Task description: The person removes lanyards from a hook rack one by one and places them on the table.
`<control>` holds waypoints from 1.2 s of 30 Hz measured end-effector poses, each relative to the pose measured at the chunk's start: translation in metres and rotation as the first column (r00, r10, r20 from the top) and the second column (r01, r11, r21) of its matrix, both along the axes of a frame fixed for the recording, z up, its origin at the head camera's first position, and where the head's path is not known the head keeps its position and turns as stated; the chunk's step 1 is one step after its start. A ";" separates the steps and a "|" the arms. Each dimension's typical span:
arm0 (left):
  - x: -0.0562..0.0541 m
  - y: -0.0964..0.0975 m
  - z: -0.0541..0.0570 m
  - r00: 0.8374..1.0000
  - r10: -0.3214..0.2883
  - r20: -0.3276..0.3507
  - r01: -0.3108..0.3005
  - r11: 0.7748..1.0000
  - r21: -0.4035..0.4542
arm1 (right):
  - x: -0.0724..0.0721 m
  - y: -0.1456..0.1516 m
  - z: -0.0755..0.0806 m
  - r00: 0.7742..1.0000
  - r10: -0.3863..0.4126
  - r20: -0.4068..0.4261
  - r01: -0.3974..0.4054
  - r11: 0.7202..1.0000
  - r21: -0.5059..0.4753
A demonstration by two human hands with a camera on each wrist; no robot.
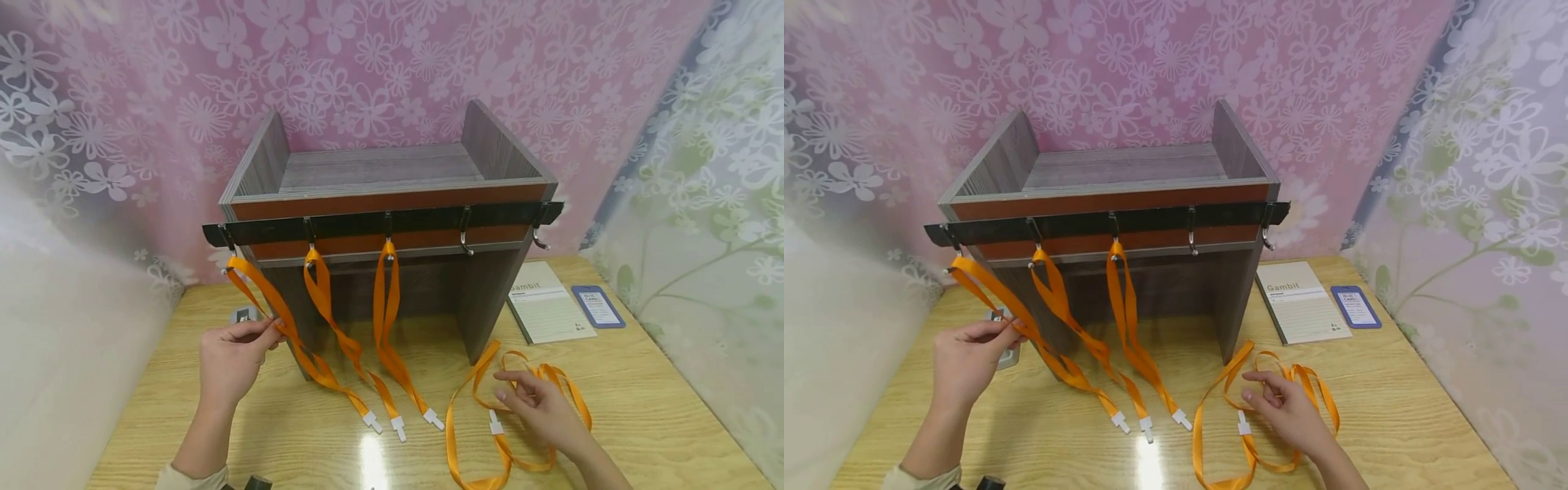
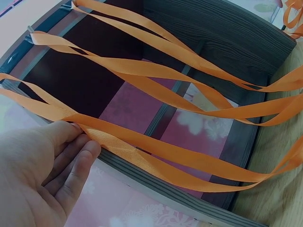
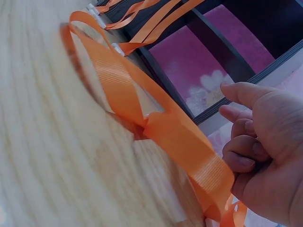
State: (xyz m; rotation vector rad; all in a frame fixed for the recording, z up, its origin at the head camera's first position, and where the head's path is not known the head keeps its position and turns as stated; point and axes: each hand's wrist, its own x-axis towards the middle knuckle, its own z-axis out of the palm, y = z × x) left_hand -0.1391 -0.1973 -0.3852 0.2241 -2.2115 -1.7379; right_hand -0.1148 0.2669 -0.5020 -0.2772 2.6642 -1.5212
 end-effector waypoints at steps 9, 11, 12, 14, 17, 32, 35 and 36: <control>0.002 0.000 0.002 1.000 0.001 0.002 -0.001 1.000 -0.029 | 0.001 -0.003 0.017 1.000 0.013 -0.013 -0.014 0.998 -0.061; 0.002 0.000 0.001 1.000 0.001 0.007 -0.001 1.000 -0.022 | 0.001 -0.004 0.020 1.000 0.021 -0.015 -0.022 0.997 -0.071; 0.002 0.000 0.001 1.000 0.003 0.010 -0.002 1.000 -0.020 | 0.001 -0.004 0.021 0.999 0.024 -0.022 -0.026 0.997 -0.069; 0.001 0.000 0.000 1.000 0.006 0.023 -0.006 1.000 -0.017 | 0.001 -0.005 0.024 0.999 0.026 -0.045 -0.029 0.998 -0.056; 0.000 -0.001 0.000 0.999 0.011 0.036 -0.010 1.000 -0.025 | 0.000 -0.008 0.028 0.998 0.024 -0.059 -0.027 0.998 -0.053; 0.001 -0.002 -0.001 1.000 -0.005 0.030 0.005 1.000 -0.009 | -0.011 -0.028 0.045 0.997 0.070 -0.021 -0.072 0.992 -0.101; 0.000 -0.001 0.000 1.000 -0.001 0.029 0.001 1.000 -0.029 | -0.013 -0.032 0.047 0.996 0.084 -0.023 -0.086 0.990 -0.109; 0.000 -0.001 0.000 1.000 0.002 0.028 -0.001 0.999 -0.036 | -0.014 -0.034 0.048 0.996 0.088 -0.026 -0.090 0.989 -0.113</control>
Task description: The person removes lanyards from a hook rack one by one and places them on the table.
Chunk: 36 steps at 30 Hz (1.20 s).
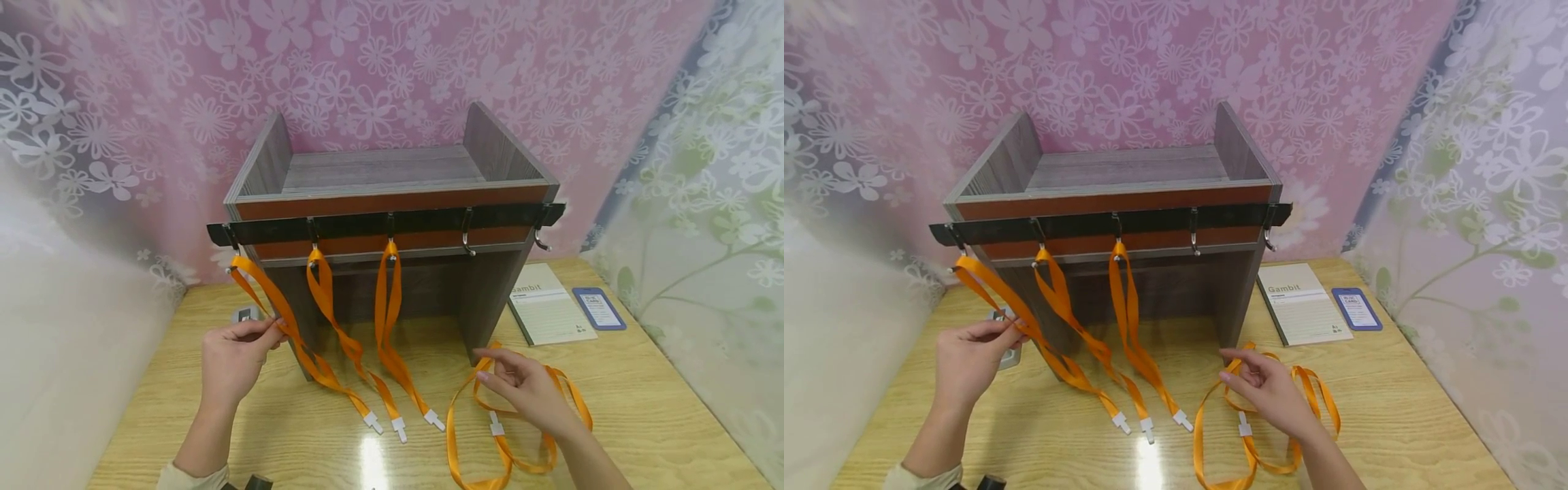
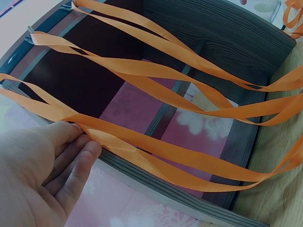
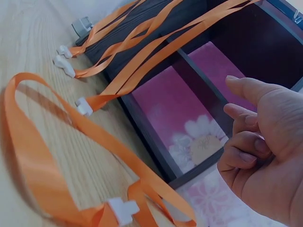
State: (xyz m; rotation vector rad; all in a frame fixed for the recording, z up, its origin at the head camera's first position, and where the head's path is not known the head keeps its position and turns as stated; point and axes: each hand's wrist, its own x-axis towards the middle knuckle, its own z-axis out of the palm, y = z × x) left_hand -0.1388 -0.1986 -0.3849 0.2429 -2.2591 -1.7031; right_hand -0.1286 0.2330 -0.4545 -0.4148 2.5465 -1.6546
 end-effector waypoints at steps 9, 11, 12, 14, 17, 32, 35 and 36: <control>0.001 0.001 -0.001 1.000 0.003 -0.013 -0.003 1.000 -0.016 | -0.007 -0.013 0.001 0.997 0.076 -0.020 -0.077 0.996 -0.036; 0.002 0.001 -0.001 1.000 -0.002 -0.014 0.002 1.000 -0.006 | -0.009 -0.016 0.001 0.996 0.089 -0.020 -0.090 0.995 -0.051; 0.002 0.001 -0.001 1.000 -0.005 -0.013 0.005 1.000 0.000 | -0.010 -0.018 0.001 0.995 0.093 -0.022 -0.094 0.994 -0.054; 0.003 0.001 -0.001 1.000 -0.007 -0.008 0.007 1.000 0.006 | -0.012 -0.021 0.000 0.995 0.099 -0.034 -0.101 0.993 -0.062; 0.002 0.001 -0.001 1.000 -0.002 0.000 0.002 1.000 0.000 | -0.016 -0.027 0.002 0.994 0.095 -0.047 -0.097 0.994 -0.054; -0.002 0.004 -0.003 0.999 -0.002 -0.050 0.003 1.000 0.014 | -0.027 -0.055 0.012 0.988 0.147 -0.053 -0.154 0.975 -0.159; -0.002 0.003 -0.002 0.998 -0.003 -0.061 0.005 1.000 0.029 | -0.031 -0.063 0.013 0.986 0.160 -0.052 -0.167 0.972 -0.165; -0.002 0.002 -0.002 0.998 -0.004 -0.065 0.006 0.999 0.034 | -0.032 -0.066 0.014 0.985 0.166 -0.050 -0.172 0.970 -0.174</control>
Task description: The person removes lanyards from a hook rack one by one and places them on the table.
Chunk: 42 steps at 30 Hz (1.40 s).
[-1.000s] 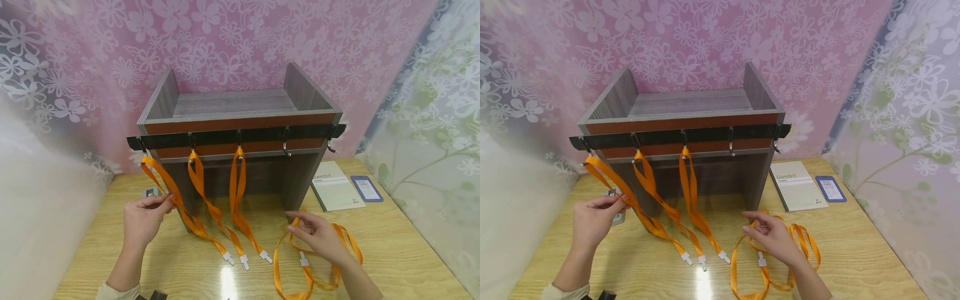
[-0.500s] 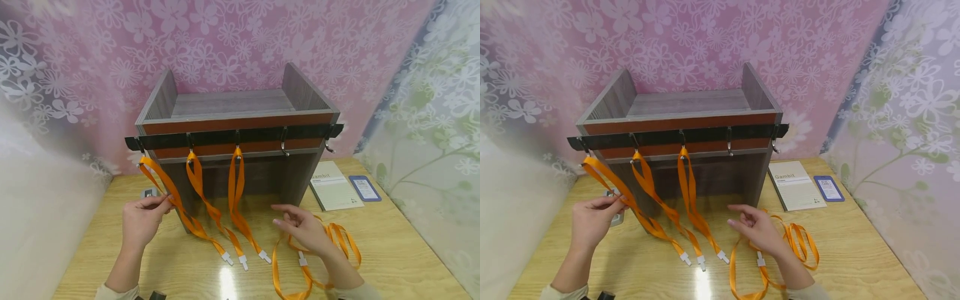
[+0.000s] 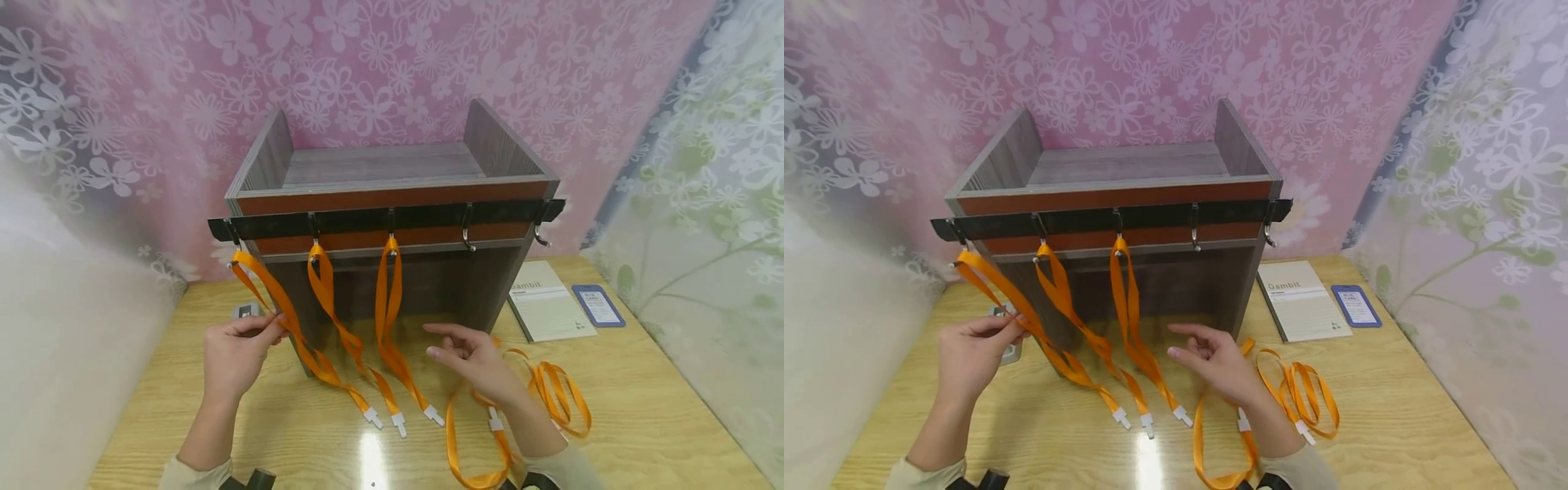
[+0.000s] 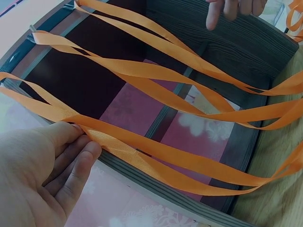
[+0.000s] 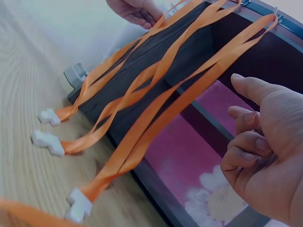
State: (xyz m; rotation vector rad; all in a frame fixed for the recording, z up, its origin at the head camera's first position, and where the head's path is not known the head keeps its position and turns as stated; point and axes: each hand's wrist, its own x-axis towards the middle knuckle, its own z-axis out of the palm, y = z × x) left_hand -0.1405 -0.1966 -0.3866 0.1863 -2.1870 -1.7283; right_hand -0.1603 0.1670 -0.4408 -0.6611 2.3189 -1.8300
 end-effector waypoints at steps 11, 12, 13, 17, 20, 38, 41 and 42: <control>0.000 0.002 0.000 1.000 0.007 -0.010 -0.007 1.000 0.006 | -0.011 -0.024 0.013 1.000 0.005 -0.019 -0.005 1.000 -0.010; 0.000 0.002 0.000 1.000 0.009 -0.015 -0.009 1.000 0.006 | -0.012 -0.027 0.015 1.000 0.005 -0.018 -0.005 1.000 -0.014; 0.000 0.003 0.000 1.000 0.011 -0.019 -0.010 1.000 0.007 | -0.013 -0.029 0.016 1.000 0.008 -0.016 -0.008 1.000 -0.022; -0.001 0.004 -0.001 0.999 0.011 -0.033 -0.012 1.000 -0.027 | -0.016 -0.036 0.019 0.999 0.013 -0.043 -0.015 0.999 -0.040; -0.002 0.004 -0.001 0.999 0.015 -0.030 -0.016 0.999 -0.034 | -0.019 -0.041 0.021 0.998 0.008 -0.063 -0.011 0.998 -0.054; -0.003 0.004 -0.004 1.000 0.024 -0.020 -0.023 0.999 0.046 | -0.041 -0.058 0.034 0.997 0.037 -0.064 -0.044 0.994 -0.104; -0.003 0.003 -0.004 1.000 0.028 -0.015 -0.027 0.999 0.034 | -0.043 -0.061 0.036 0.996 0.053 -0.076 -0.060 0.995 -0.085; -0.002 0.003 -0.004 1.000 0.029 -0.010 -0.029 0.999 0.032 | -0.043 -0.062 0.036 0.995 0.056 -0.080 -0.063 0.995 -0.082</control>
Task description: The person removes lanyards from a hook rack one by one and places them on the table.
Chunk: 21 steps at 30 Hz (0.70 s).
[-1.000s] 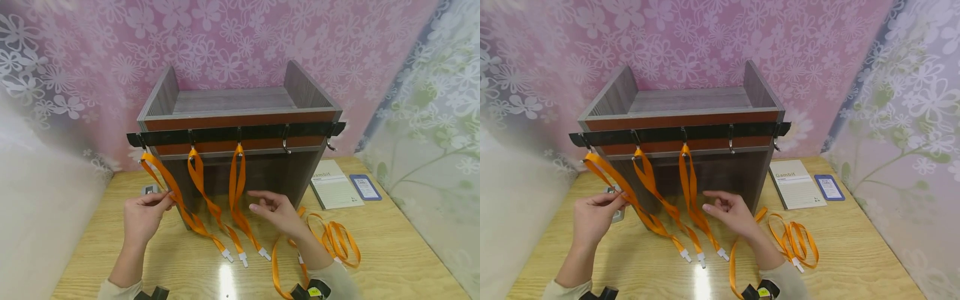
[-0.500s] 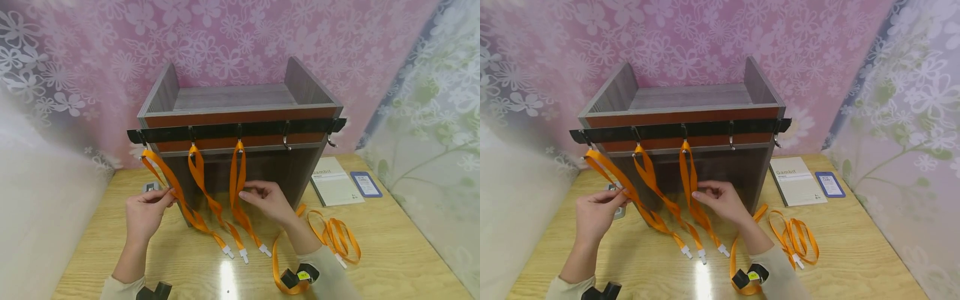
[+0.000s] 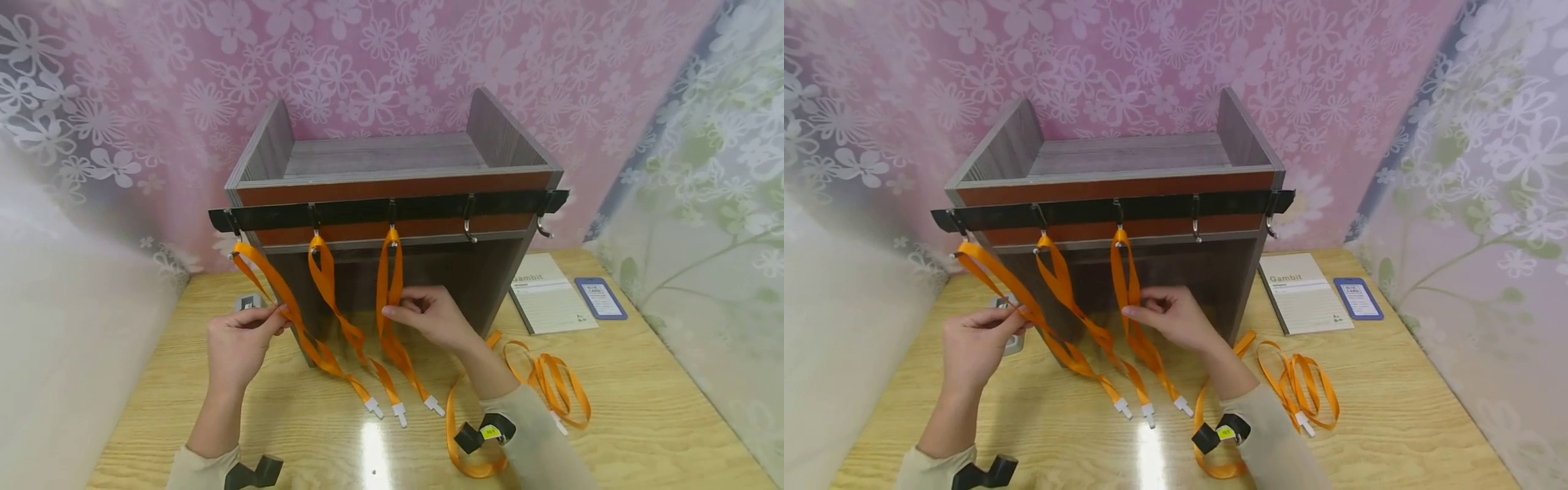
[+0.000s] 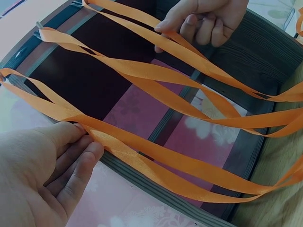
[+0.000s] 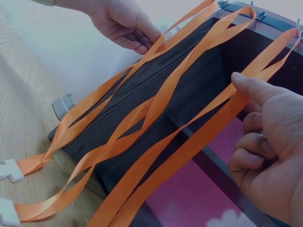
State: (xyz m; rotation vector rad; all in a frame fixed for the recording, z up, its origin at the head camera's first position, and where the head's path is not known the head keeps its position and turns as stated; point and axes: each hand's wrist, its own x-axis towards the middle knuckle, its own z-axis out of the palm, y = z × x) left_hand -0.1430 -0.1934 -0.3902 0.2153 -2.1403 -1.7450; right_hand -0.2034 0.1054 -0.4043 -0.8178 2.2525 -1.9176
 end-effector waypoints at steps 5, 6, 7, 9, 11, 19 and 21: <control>-0.001 -0.001 0.000 1.000 0.000 0.012 0.000 1.000 0.006 | -0.001 -0.003 0.004 1.000 -0.002 -0.022 0.002 1.000 0.010; -0.001 -0.001 0.000 1.000 0.000 0.011 0.000 1.000 0.005 | -0.001 -0.004 0.005 1.000 -0.001 -0.024 0.001 1.000 0.010; -0.001 -0.001 0.000 1.000 0.000 0.008 0.000 1.000 0.006 | 0.000 -0.005 0.006 1.000 0.001 -0.025 0.000 1.000 0.011; 0.000 -0.001 0.000 1.000 -0.001 0.006 0.001 1.000 -0.001 | 0.000 -0.007 0.009 1.000 0.007 -0.028 -0.007 1.000 0.006; -0.001 -0.001 0.000 1.000 -0.006 0.003 0.006 1.000 -0.003 | 0.001 -0.008 0.012 1.000 0.020 -0.019 -0.020 1.000 -0.009; 0.000 -0.002 0.000 1.000 -0.012 -0.004 0.012 1.000 -0.001 | 0.003 -0.011 0.018 0.999 0.024 -0.025 -0.024 1.000 -0.009; 0.000 -0.002 0.000 1.000 -0.008 -0.002 0.008 1.000 -0.009 | 0.004 -0.010 0.019 0.999 0.016 -0.038 -0.016 1.000 0.000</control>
